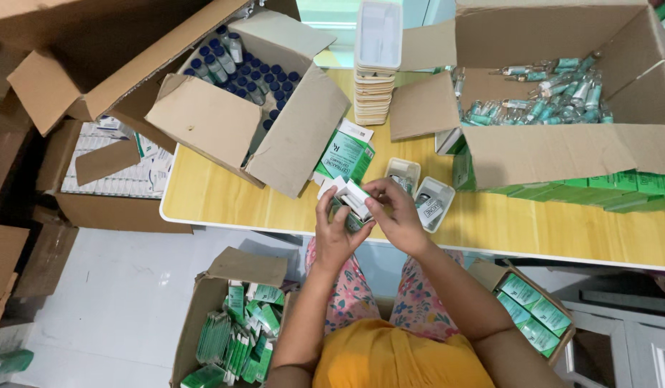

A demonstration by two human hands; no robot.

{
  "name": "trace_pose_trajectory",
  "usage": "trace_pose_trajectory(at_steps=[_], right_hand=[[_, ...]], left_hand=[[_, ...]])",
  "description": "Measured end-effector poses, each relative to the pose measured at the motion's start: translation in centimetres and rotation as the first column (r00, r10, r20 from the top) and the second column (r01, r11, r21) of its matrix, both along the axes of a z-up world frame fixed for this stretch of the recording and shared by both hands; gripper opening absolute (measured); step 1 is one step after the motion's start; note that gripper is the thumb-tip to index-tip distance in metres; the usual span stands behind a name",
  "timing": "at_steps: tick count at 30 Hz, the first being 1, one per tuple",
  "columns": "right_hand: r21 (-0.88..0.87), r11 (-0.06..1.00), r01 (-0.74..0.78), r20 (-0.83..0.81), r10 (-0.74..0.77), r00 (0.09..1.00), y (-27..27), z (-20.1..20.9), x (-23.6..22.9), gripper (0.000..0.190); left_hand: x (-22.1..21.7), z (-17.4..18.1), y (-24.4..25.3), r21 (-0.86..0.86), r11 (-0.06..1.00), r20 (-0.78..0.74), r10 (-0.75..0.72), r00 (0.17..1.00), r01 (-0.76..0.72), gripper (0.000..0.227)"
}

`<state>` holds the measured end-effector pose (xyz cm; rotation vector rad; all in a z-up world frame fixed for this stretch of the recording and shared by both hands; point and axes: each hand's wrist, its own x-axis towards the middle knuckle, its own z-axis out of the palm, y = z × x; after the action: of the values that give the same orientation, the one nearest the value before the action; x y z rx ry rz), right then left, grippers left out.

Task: The person sits at a table and repeatedly packs small vials and foil-wrapped items into green and white boxes. They retrieve boxes from a floor-level carton, place items inside, close the flaps, and set the finished boxes aside on the table.

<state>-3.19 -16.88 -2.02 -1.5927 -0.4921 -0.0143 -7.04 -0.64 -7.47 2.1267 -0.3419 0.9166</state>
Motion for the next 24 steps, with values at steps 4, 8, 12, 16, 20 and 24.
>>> trace_pose_trajectory(at_steps=[4, 8, 12, 16, 20, 24], right_hand=[[-0.084, 0.996, 0.041, 0.017, -0.040, 0.999, -0.4, 0.1, 0.0, 0.019], [-0.014, 0.999, 0.033, -0.102, -0.034, 0.994, -0.6, -0.3, 0.4, 0.021], [0.053, 0.998, 0.027, -0.228, -0.015, 0.974, -0.5, -0.2, 0.8, 0.020], [-0.107, 0.989, 0.100, -0.049, -0.106, 0.993, -0.1, 0.5, 0.0, 0.020], [-0.225, 0.955, 0.193, 0.164, -0.158, 0.974, 0.6, 1.7, -0.6, 0.021], [-0.270, 0.946, 0.180, 0.251, -0.112, 0.961, 0.6, 2.6, -0.9, 0.021]], left_hand=[[-0.3, 0.8, -0.3, -0.161, 0.986, -0.002, -0.046, 0.999, 0.045, 0.078], [0.0, 2.1, -1.1, -0.323, 0.946, -0.136, -0.055, 0.989, 0.008, 0.084], [0.0, 2.6, -1.9, -0.183, 0.981, -0.121, 0.036, 0.992, -0.058, 0.060], [0.3, 2.1, -3.0, -0.249, 0.964, -0.061, 0.077, 0.995, -0.090, 0.066], [0.5, 0.9, -3.5, -0.320, 0.944, -0.018, 0.078, 0.997, -0.080, 0.087], [0.7, -0.1, -3.2, -0.235, 0.967, 0.006, 0.102, 0.995, -0.098, 0.089]])
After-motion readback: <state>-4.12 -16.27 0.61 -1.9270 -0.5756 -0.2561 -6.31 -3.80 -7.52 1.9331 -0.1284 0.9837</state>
